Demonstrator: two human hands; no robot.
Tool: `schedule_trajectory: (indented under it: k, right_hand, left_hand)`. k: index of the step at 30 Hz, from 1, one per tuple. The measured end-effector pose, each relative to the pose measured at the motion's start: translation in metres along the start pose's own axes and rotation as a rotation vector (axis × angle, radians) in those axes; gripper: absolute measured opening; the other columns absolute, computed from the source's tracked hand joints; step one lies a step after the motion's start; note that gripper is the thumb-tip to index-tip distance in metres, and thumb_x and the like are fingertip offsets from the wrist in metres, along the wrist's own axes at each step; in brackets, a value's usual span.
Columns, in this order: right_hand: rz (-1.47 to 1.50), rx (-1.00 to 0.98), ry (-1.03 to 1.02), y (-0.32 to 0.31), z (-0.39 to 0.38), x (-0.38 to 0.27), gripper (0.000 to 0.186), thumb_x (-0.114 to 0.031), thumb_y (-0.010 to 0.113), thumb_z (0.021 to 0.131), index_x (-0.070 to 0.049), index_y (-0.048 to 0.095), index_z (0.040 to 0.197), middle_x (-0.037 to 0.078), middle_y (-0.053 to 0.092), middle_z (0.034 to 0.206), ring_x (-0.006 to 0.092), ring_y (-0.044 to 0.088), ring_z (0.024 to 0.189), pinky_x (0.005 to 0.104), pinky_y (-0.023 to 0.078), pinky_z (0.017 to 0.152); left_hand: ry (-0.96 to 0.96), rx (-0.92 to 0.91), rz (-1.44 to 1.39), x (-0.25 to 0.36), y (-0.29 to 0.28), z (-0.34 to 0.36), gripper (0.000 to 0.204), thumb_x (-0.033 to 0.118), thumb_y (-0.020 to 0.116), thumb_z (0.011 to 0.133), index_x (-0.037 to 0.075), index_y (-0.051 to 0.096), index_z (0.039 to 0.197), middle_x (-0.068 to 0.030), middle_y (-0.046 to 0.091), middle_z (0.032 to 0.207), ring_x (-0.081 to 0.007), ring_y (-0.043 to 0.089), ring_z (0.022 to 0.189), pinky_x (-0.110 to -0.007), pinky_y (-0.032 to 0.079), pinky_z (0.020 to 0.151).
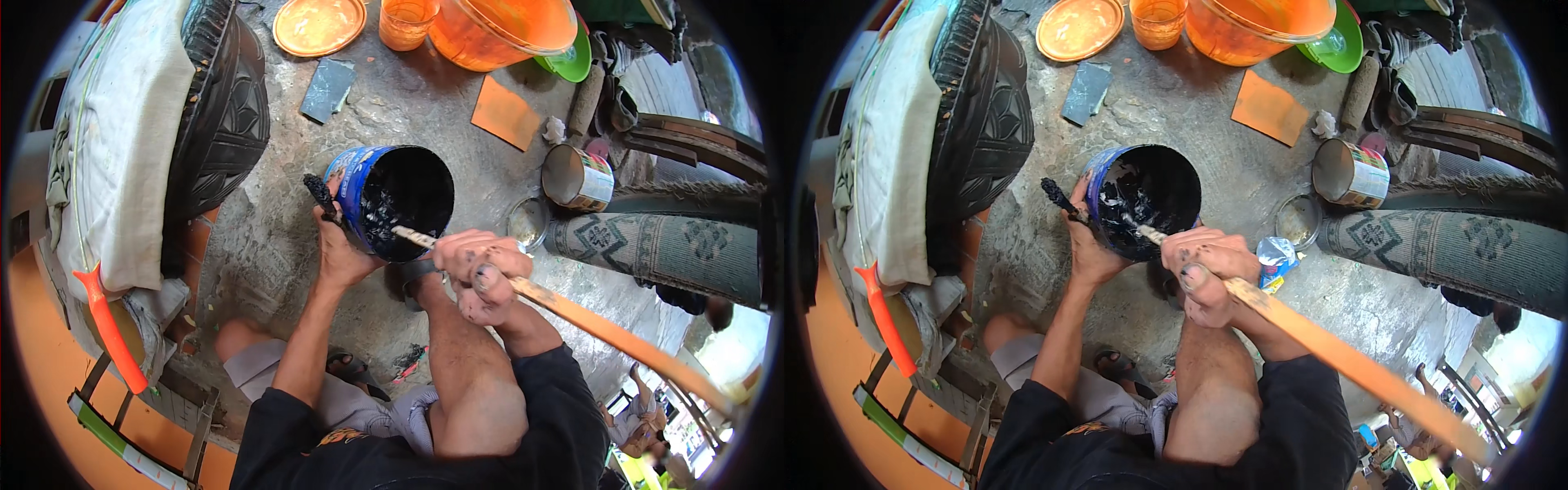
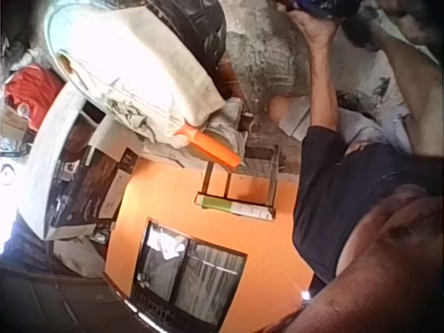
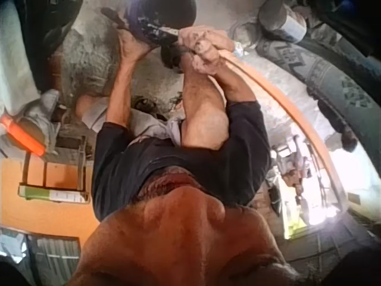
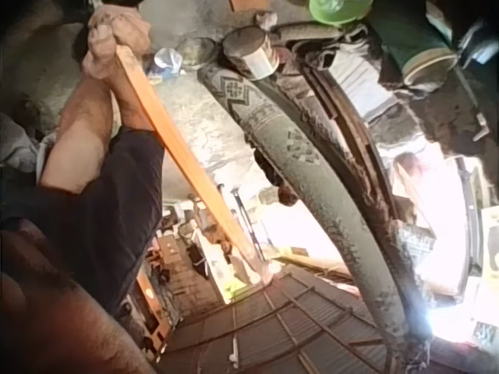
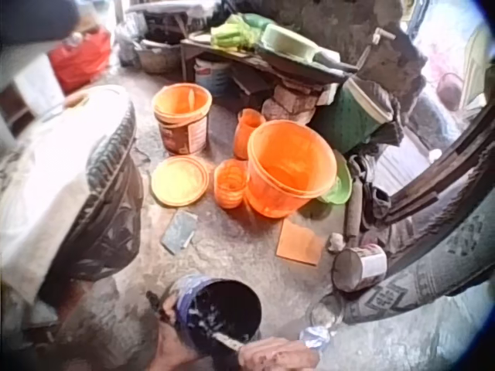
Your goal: The person sits on the floor and mixes black paint in a bucket using a wooden stick. They also use a paintbrush to scrape the sides of the bucket and stir the contents.
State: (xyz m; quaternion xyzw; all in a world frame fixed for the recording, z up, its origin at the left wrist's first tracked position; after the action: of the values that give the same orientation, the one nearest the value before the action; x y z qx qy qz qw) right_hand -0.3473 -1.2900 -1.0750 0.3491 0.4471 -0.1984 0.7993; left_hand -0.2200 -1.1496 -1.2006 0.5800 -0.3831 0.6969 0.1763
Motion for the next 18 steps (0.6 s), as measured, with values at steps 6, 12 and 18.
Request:
schedule_trajectory:
  k: [6, 12, 18]
  right_hand:
    - [-0.063, 0.017, 0.061, -0.024, 0.009, 0.022, 0.044, -0.013, 0.053, 0.098, -0.008, 0.027, 0.063, 0.002, 0.033, 0.05, 0.0147, 0.031, 0.042, 0.0357, 0.035, 0.045]
    - [-0.147, -0.094, -0.056, -0.035, 0.024, 0.024, 0.036, -0.003, 0.05, 0.093, -0.001, 0.031, 0.063, 0.007, 0.039, 0.052, 0.0175, 0.037, 0.043, 0.0347, 0.035, 0.042]
    - [-0.161, -0.096, -0.047, -0.027, -0.001, 0.018, 0.034, -0.001, 0.048, 0.092, -0.003, 0.031, 0.064, 0.006, 0.037, 0.052, 0.0185, 0.038, 0.043, 0.035, 0.035, 0.041]
  left_hand:
    - [-0.042, -0.021, -0.026, -0.011, 0.002, -0.003, 0.133, 0.025, 0.103, 0.05, -0.002, 0.022, 0.152, -0.0208, 0.04, 0.147, -0.0343, 0.046, 0.137, -0.044, 0.039, 0.114]
    - [-0.01, -0.038, 0.03, -0.002, 0.001, 0.001, 0.133, 0.027, 0.103, 0.051, -0.002, 0.021, 0.153, -0.0211, 0.042, 0.144, -0.0358, 0.046, 0.136, -0.045, 0.039, 0.114]
    - [-0.039, -0.013, -0.009, -0.008, 0.003, -0.002, 0.133, 0.027, 0.104, 0.049, -0.002, 0.023, 0.151, -0.0204, 0.044, 0.142, -0.034, 0.049, 0.133, -0.045, 0.039, 0.113]
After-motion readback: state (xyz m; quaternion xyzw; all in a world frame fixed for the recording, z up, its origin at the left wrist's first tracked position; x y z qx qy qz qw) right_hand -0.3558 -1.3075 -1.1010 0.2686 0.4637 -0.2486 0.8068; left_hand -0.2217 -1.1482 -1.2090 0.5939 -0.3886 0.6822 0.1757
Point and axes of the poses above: each hand's wrist, its own z-axis towards the middle knuckle, its own y-axis out of the palm, x = y × z, the point moved 5 cm from there along z, towards the middle knuckle
